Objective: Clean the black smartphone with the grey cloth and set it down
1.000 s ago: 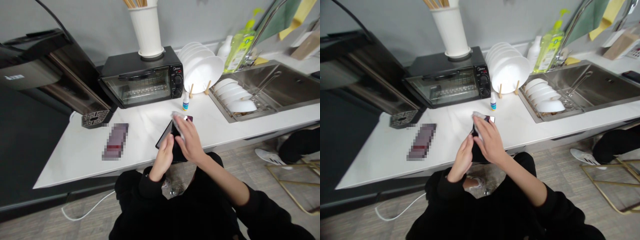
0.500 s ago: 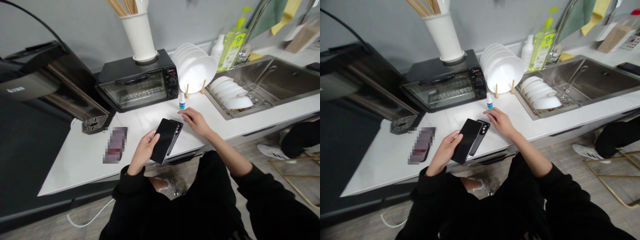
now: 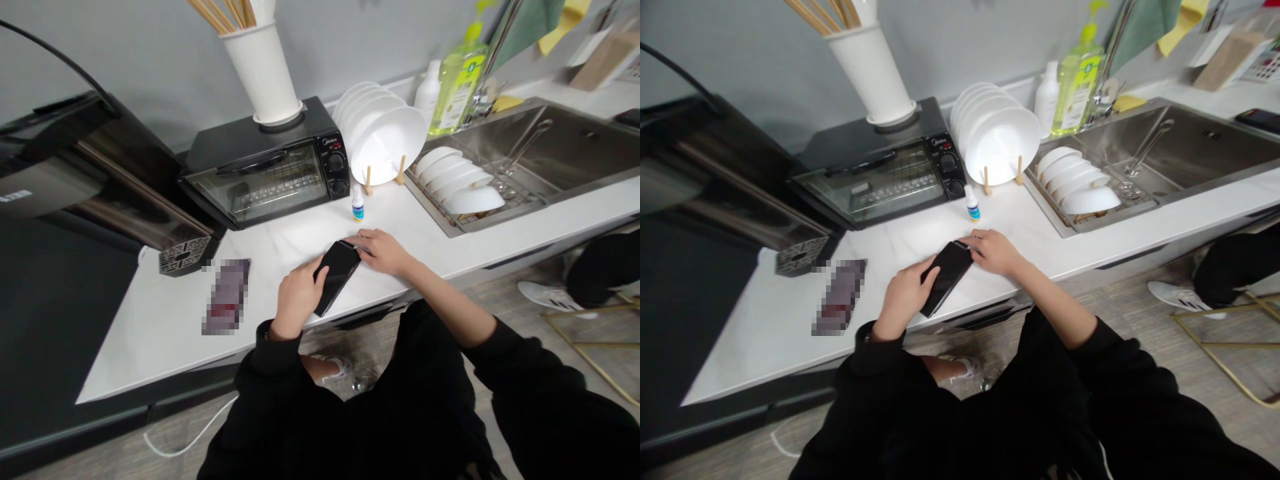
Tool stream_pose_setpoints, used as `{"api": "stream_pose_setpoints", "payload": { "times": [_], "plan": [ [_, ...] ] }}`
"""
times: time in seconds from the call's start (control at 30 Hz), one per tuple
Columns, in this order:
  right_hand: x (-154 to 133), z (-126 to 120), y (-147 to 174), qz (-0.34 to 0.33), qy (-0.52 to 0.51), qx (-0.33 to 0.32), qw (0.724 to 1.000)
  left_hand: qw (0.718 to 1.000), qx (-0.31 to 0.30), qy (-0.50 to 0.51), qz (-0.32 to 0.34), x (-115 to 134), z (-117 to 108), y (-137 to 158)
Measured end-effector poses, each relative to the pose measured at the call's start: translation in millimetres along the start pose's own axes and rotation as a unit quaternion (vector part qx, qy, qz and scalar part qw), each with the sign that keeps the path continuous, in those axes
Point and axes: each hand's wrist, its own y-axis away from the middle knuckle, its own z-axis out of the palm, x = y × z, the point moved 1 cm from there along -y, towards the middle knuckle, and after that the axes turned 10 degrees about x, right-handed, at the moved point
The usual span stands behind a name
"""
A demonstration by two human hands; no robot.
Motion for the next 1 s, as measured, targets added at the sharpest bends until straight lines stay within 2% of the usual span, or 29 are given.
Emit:
{"api": "stream_pose_setpoints", "payload": {
  "times": [0.07, 0.13, 0.3, 0.43, 0.57, 0.7, 0.8, 0.93, 1.0],
  "plan": [
    [-1, -1, 0, 0.0, 0.0, -0.002, 1.0, 0.993, 0.021, -0.117, 0.02, 10, 3, 4],
    [-4, -2, 0, 0.001, 0.006, -0.005, 1.0, 0.983, 0.033, -0.175, 0.035, 18, 5, 8],
    [-10, -2, 1, 0.005, 0.016, -0.01, 1.0, 0.972, 0.074, -0.194, 0.105, 29, 9, 13],
    [-10, -3, 1, 0.039, -0.003, -0.005, 0.999, 0.981, 0.069, -0.142, 0.11, 23, 15, 12],
    [-14, -4, 1, 0.075, -0.008, 0.006, 0.997, 0.992, 0.079, -0.019, 0.098, 12, 28, 9],
    [-23, -3, 2, 0.13, -0.02, 0.039, 0.991, 0.99, 0.074, 0.083, 0.083, 9, 36, 4],
    [-28, -5, 3, 0.158, -0.063, 0.049, 0.984, 0.989, 0.045, 0.129, 0.054, 12, 30, 4],
    [-36, -15, 2, 0.16, -0.166, 0.037, 0.972, 0.99, -0.024, 0.138, -0.026, 14, 11, 8],
    [-42, -21, 1, 0.156, -0.205, 0.047, 0.965, 0.988, -0.047, 0.147, -0.026, 12, 3, 10]
  ]
}}
